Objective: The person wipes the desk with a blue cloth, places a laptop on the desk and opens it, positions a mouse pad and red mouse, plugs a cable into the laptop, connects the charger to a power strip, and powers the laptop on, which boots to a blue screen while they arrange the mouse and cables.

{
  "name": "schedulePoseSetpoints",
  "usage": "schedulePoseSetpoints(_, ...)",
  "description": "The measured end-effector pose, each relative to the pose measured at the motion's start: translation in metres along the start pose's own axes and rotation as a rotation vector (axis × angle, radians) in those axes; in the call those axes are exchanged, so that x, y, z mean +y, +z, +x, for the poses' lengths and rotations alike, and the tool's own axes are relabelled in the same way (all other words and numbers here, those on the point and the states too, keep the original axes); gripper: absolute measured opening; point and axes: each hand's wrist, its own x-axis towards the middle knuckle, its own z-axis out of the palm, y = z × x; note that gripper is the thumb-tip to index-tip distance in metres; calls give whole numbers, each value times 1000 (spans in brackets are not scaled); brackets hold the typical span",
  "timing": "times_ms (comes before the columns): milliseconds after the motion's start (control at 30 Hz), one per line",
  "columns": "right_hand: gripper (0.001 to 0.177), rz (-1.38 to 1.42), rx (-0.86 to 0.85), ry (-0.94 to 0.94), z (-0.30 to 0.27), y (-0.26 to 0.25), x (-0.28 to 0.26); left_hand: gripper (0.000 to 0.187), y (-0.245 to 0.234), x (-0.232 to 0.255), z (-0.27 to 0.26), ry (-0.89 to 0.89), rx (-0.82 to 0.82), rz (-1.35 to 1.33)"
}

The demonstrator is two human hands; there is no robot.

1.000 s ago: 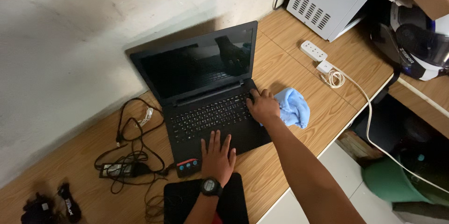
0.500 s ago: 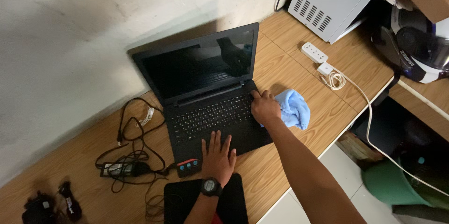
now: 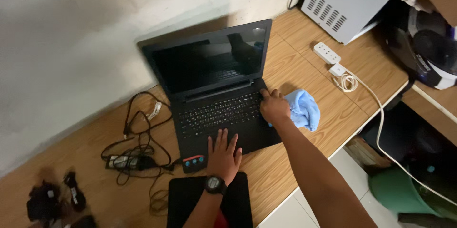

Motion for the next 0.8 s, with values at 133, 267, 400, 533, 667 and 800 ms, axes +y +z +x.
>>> schedulePoseSetpoints(133, 47, 8, 66, -50, 1, 5, 2, 35, -21, -5, -11, -3, 37, -149)
schedulePoseSetpoints(267, 50, 8, -7, 15, 3, 8, 4, 32, -63, -27, -34, -89, -19, -292)
schedulePoseSetpoints(400, 49, 71, -57, 97, 3, 5, 1, 13, -103, -60, -39, -661, 40, -144)
schedulePoseSetpoints(533, 48, 25, 98, 29, -15, -2, -8, 29, -150, -128, -54, -612, 92, 12)
schedulePoseSetpoints(667, 43, 147, 433, -123, -63, 1, -34, 40, -154, -176, -66, -628, -130, -66)
schedulePoseSetpoints(800, 29, 445, 474, -322, -132, 10, -71, 48, -146, -193, -70, -578, -289, 182)
